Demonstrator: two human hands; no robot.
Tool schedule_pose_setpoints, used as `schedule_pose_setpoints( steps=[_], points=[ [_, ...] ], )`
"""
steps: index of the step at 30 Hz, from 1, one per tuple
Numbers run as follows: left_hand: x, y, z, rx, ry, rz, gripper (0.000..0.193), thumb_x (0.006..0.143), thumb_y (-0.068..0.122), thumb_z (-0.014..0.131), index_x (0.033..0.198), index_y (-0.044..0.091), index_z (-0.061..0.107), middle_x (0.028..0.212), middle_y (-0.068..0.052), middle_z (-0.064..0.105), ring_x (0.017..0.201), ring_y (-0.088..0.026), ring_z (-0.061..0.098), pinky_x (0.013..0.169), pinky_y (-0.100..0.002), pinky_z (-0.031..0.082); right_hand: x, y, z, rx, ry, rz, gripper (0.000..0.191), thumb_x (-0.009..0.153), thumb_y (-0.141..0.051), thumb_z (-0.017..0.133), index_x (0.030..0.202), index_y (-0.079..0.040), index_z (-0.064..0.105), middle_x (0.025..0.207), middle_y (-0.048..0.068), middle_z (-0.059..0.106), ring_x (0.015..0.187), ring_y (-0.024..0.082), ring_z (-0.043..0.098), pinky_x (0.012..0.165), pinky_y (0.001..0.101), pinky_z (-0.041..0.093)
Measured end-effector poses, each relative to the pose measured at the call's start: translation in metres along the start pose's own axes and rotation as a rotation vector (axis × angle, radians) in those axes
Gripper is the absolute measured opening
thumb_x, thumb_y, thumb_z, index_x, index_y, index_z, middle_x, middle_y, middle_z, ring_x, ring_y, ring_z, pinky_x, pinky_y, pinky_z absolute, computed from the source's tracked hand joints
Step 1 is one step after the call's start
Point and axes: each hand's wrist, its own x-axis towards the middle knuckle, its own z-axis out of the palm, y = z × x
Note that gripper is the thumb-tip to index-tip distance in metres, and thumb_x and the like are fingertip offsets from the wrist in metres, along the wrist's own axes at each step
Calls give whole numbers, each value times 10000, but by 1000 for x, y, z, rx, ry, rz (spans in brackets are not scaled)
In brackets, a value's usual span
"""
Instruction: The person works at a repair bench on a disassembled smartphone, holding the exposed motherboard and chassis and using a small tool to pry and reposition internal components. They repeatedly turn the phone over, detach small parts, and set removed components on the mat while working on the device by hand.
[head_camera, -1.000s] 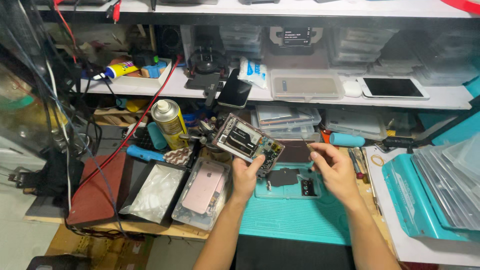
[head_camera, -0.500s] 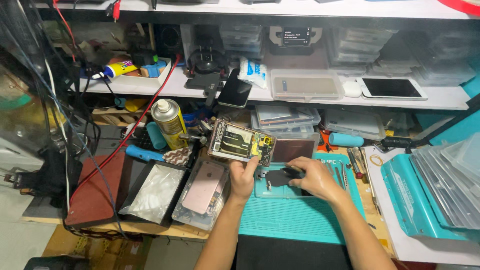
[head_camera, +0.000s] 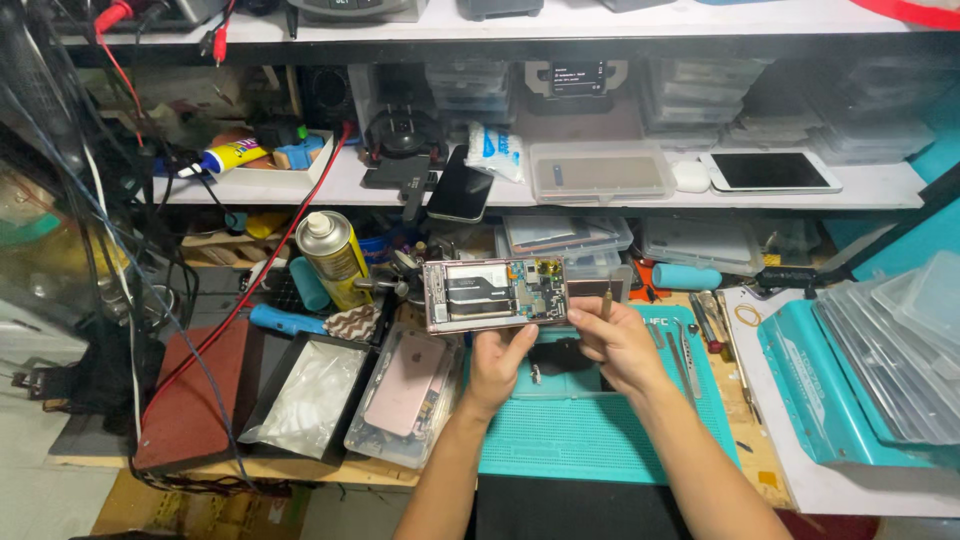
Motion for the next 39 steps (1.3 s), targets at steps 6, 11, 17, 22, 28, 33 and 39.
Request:
schedule_pose_setpoints(
  steps=[6,11,17,22,28,33,39],
  points=[
    [9,17,-3,-757,-78,-70,538,1006,420,481,1362,20,539,1295,-164,663,1135,-320,685,908,-531,597,4,-16,-20,124,-8,-63,207,953,-104,650,1104,20,718,664,-73,527,467,21,324,428,227,234],
    [26,41,-5,-896,-197,-546,739,984,569,445,1335,-75,541,1165,-248,713,953,-353,750,746,-492,633,9,-34,-34,-19,-7,-39,217,936,-121,656,1078,28,725,750,-21,652,476,15,337,423,222,225],
    [15,39,6,-425,-271,-467,365,1007,76,604,1344,-59,570,1123,-204,736,933,-247,758,805,-386,618,8,-36,-43,-363,112,-98,282,952,-230,649,1081,-13,775,841,-4,759,493,24,375,447,217,265],
    [10,27,3,-244,-59,-254,319,993,19,600,1310,-18,601,1181,-103,721,1030,-133,690,916,-293,554,-5,-26,-47,-963,-12,-265,375,799,-195,824,1137,-36,790,929,69,800,782,113,676,725,288,536],
    [7,28,-9,-218,75,-161,330,984,4,602,1313,-18,590,1216,-88,710,1099,-136,663,996,-297,513,-9,-10,-18,-1372,-149,-76,593,677,-206,863,1247,-140,713,948,118,779,828,252,750,791,376,568],
    [5,38,-17,-291,106,-146,376,966,-23,590,1341,-12,577,1215,-89,702,1090,-139,660,985,-295,511,1,-12,-2,-1489,-247,-101,617,656,-274,878,1230,-122,711,963,151,771,877,319,733,797,412,560],
    [6,39,-19,-357,174,-140,347,961,-29,596,1307,-26,578,1154,-99,705,1009,-144,674,909,-297,546,6,-12,-4,-1521,-230,13,521,660,-279,874,1129,-101,734,882,148,761,837,321,733,778,416,559]
  ],
)
